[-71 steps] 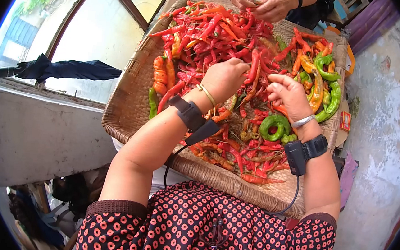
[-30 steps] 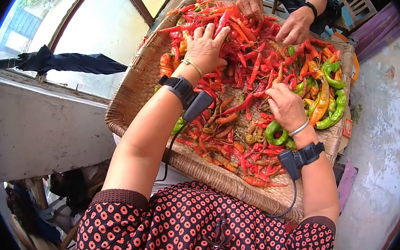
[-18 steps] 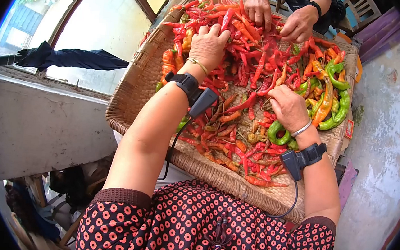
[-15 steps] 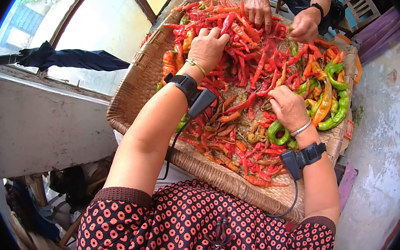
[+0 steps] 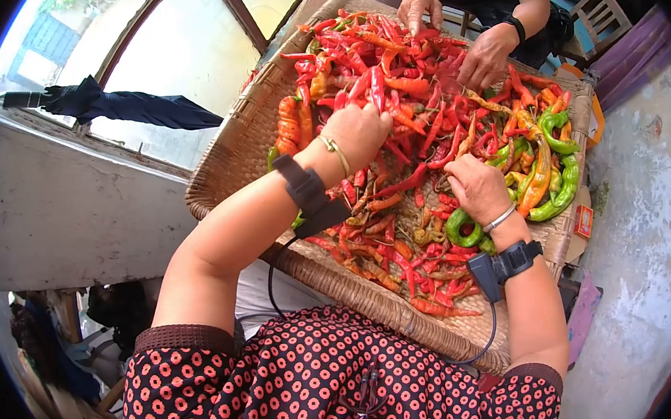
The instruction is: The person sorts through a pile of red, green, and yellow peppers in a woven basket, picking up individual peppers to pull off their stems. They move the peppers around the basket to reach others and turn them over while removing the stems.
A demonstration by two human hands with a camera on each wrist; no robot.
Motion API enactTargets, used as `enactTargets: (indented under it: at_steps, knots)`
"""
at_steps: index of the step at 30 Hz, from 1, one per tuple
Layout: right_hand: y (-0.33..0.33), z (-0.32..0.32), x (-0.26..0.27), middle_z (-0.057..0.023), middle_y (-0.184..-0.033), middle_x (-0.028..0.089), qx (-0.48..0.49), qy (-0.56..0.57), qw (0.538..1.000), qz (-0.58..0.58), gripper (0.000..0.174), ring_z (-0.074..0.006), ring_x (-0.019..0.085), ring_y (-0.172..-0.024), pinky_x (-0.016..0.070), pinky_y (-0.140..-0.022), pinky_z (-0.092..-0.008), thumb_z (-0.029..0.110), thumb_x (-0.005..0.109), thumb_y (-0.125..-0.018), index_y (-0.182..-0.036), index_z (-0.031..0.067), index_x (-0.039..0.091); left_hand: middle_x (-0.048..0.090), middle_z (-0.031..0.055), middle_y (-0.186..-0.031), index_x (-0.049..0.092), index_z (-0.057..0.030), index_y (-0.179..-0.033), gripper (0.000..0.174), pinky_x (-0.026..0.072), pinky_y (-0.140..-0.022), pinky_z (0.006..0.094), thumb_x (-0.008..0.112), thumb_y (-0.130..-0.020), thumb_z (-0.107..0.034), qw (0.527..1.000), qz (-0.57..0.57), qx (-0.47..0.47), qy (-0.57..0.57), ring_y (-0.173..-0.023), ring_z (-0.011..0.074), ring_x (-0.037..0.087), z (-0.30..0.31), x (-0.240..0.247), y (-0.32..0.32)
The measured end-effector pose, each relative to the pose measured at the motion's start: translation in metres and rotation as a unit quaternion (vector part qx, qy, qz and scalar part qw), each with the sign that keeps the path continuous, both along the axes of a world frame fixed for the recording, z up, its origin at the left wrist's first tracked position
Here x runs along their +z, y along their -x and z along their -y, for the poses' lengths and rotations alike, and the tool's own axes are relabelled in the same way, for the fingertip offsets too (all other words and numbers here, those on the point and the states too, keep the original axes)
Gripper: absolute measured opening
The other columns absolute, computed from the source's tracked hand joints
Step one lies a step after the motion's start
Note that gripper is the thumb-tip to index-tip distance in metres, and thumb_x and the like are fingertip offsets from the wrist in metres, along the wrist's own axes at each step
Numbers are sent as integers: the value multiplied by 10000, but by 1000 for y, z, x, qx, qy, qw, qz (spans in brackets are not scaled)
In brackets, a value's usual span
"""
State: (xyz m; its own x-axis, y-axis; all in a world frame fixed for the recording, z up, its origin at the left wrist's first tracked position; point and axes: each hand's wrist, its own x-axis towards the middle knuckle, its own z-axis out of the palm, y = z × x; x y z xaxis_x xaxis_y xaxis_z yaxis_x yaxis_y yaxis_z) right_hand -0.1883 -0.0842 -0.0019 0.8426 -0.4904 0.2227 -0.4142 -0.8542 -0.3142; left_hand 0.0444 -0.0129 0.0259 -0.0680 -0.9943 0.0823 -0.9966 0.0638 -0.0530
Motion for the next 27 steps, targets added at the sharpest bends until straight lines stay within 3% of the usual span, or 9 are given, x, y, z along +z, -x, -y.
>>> enactTargets:
  at_steps: [3,7,10,12,14,15,18,23,27]
  knots:
    - [-1,-2,-1,-92,-761,530,3,-7,1000,5,109,-281,567,-699,472,-615,-355,92,580,-743,-849,83,555,574,147,-766,537,-3,-823,155,508,-599,373,549,-680,-62,996,-25,-38,-80,-714,296,603,-16,7,15]
    - [-2,-3,0,-93,-751,523,16,-7,1000,8,117,-282,563,-689,469,-606,-356,88,584,-739,-851,84,551,613,145,-711,607,-35,-798,326,497,-657,389,650,-680,-335,959,-47,-104,-261,-716,282,615,-28,34,31]
    - [-3,-4,1,-91,-748,523,18,-8,1000,3,122,-279,561,-682,465,-599,-357,84,586,-735,-852,84,551,608,147,-696,618,-46,-763,319,490,-661,398,624,-708,-360,957,-85,-90,-262,-707,300,609,-22,50,30]
    - [-3,-5,1,-89,-742,523,26,-9,1000,11,126,-277,562,-681,465,-598,-356,82,588,-731,-852,82,554,600,143,-680,618,-63,-729,327,483,-640,399,599,-734,-389,967,-141,-72,-201,-694,312,600,-13,52,18]
    - [-4,-6,4,-88,-739,523,28,-10,1000,7,128,-275,563,-680,465,-598,-355,81,590,-729,-853,81,557,600,135,-674,615,-67,-740,306,477,-613,405,596,-740,-373,969,-226,63,-79,-664,313,595,-5,40,7]
    - [-5,-7,5,-88,-736,523,31,-12,999,4,130,-274,564,-679,465,-598,-354,80,591,-727,-853,80,559,596,132,-659,611,-65,-752,290,471,-593,414,607,-739,-354,983,-163,79,3,-642,317,591,-3,34,-1]
    - [-6,-8,6,-87,-735,525,38,-13,999,2,132,-272,565,-674,466,-596,-351,78,593,-726,-854,77,563,617,138,-733,607,-67,-768,275,482,-620,409,596,-745,-341,982,-117,145,-29,-716,306,608,-4,20,-14]
    - [-8,-11,7,-89,-736,527,45,-21,999,7,130,-271,565,-669,465,-591,-351,78,596,-724,-851,75,565,597,139,-715,615,-56,-788,222,463,-646,414,623,-725,-269,980,-174,92,-9,-723,307,589,-4,-19,-29]
    - [-8,-11,5,-78,-750,530,47,-10,999,-10,109,-263,582,-672,484,-587,-357,120,593,-739,-844,98,575,597,127,-710,614,-49,-780,177,467,-638,387,637,-711,-210,975,-216,50,4,-699,285,591,-4,-20,-32]
